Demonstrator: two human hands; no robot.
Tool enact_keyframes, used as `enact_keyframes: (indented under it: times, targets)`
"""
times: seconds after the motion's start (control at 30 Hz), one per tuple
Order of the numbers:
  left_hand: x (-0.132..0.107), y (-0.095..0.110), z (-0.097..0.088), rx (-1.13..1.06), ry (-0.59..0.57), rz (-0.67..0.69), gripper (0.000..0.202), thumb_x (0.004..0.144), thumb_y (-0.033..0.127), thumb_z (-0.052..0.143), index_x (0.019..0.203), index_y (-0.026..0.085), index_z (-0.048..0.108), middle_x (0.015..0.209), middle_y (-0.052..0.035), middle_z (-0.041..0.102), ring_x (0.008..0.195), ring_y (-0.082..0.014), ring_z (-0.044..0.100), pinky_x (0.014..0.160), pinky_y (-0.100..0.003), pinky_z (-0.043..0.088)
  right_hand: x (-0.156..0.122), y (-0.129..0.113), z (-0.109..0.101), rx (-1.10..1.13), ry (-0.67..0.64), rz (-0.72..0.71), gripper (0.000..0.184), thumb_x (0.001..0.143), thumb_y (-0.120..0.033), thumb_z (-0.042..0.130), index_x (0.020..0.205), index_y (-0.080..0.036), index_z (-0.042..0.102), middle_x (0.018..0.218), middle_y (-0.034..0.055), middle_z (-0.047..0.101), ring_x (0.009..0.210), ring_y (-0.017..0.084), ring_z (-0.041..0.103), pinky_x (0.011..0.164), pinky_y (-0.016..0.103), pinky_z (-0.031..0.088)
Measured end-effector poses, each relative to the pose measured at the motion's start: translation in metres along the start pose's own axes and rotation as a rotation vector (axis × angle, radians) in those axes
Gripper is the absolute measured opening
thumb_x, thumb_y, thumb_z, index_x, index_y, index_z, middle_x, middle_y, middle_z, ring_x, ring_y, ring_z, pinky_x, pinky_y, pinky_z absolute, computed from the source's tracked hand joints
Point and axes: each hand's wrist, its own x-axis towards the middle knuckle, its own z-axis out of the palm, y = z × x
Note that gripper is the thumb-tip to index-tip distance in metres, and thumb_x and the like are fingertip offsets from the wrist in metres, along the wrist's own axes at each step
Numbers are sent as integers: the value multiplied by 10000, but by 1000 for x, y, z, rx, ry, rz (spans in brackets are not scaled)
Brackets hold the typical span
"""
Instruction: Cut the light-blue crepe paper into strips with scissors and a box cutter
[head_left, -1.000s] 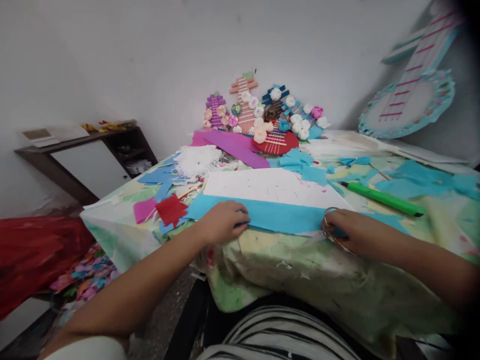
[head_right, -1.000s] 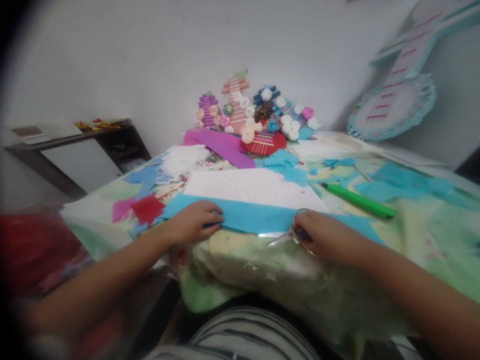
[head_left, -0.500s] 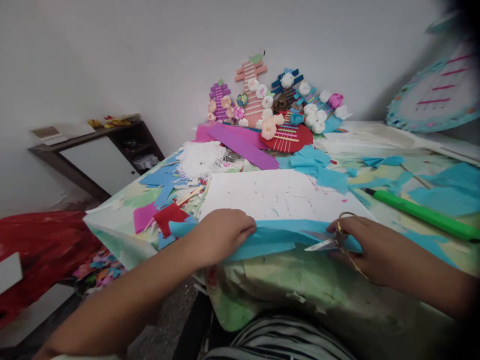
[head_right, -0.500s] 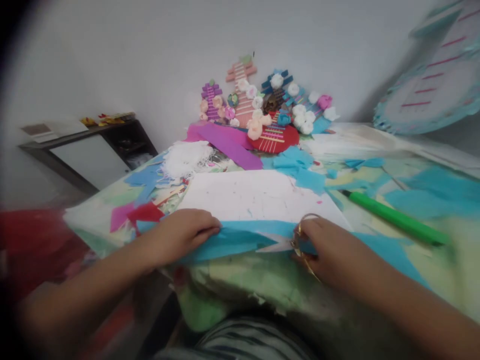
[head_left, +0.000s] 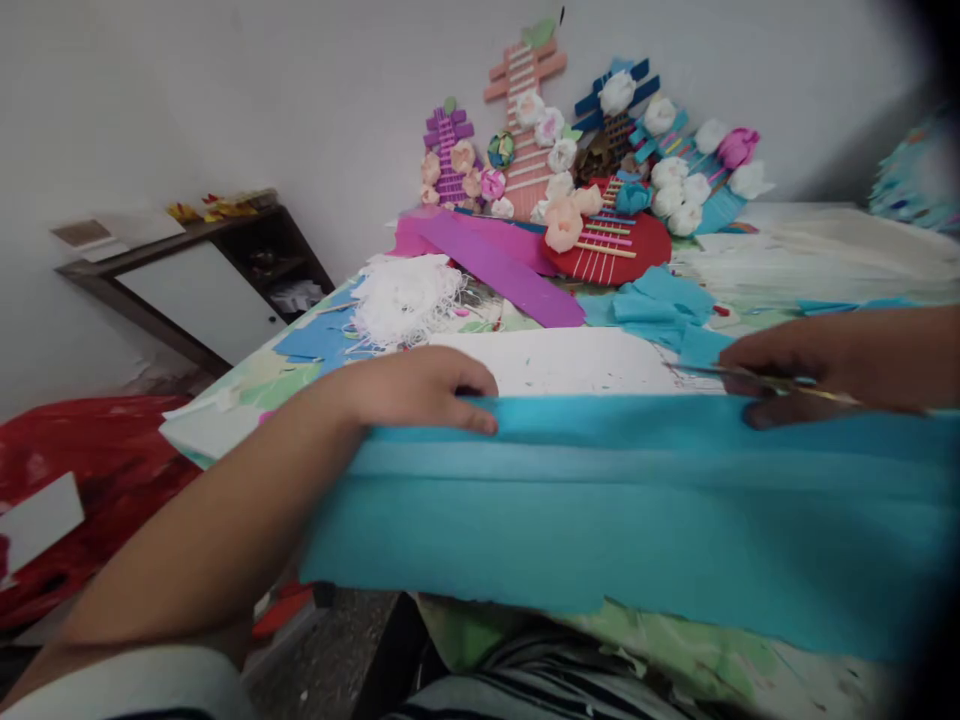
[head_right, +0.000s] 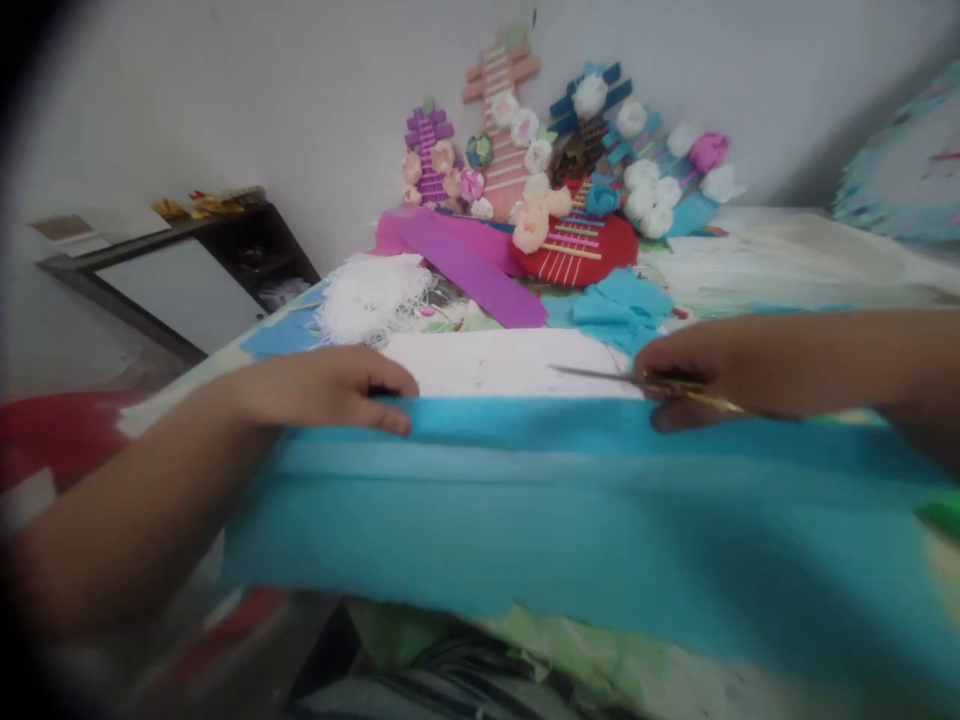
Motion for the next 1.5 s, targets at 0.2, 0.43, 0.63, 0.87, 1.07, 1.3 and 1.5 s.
enact_keyframes:
  times: [0.2, 0.43, 0.63, 0.87, 1.07, 1.3, 1.5]
  targets:
    - [63, -25, -13, 327, 182, -152, 249, 753, 396, 482, 757, 173, 591, 683, 11, 538, 650, -141, 509, 587, -233, 351, 46, -27, -12, -428, 256, 84, 406, 688, -507, 514, 782, -117, 577, 677, -3, 568, 657, 114, 516, 565, 241, 304]
    - [83, -20, 30, 636, 536, -93, 375, 745, 362, 550, 1052, 148, 526, 1048, -115, 490, 957, -264, 450, 762, -360, 368, 29, -26, 22, -446, 413, -168, 403, 665, -503, 573, 832, -139, 532, 836, 96, 585, 787, 215, 535, 614, 276, 357]
    - [85, -12, 56, 496, 483, 27, 246, 813, 331, 461, 896, 144, 599, 946, -94, 546, 940, -226, 455, 835, -357, 348, 49, -17, 45, -304, 132, -101, 218, 721, -364, 507, 818, -172, 543, 817, 58, 611, 728, 189, 549, 567, 249, 367]
    - [101, -29, 42, 436, 461, -110, 281, 853, 264, 363, 884, 132, 610, 851, -83, 599, 827, -196, 543, 759, -322, 409, 80, -16, 46, -307, 199, -114, 207, 734, -341, 456, 831, -180, 541, 838, 73, 618, 747, 197, 557, 567, 246, 356]
    - [94, -25, 42, 430, 388, -98, 306, 815, 349, 430, 906, 124, 616, 971, -118, 595, 936, -236, 534, 806, -344, 407, 95, -18, 42, -359, 172, -173, 162, 696, -266, 455, 785, -175, 555, 804, 79, 615, 706, 204, 559, 523, 251, 313]
    - [62, -3, 85, 375, 265, 175, 750, 777, 625, 297, 1337, 135, 206, 1416, -152, 141, 1299, -279, 95, 1025, -480, 95, 94, -20, 44, -397, 140, -265, 124, 692, -212, 428, 743, -178, 536, 802, 68, 590, 699, 175, 535, 550, 248, 304]
    - [40, 6, 91, 325, 125, 211, 762, 780, 621, 288, 1343, 115, 198, 1407, -179, 130, 1298, -299, 79, 1015, -519, 68, 81, -27, 36, -272, 124, -239, 137, 732, -267, 422, 741, -179, 526, 701, 44, 576, 612, 136, 491, 528, 226, 310]
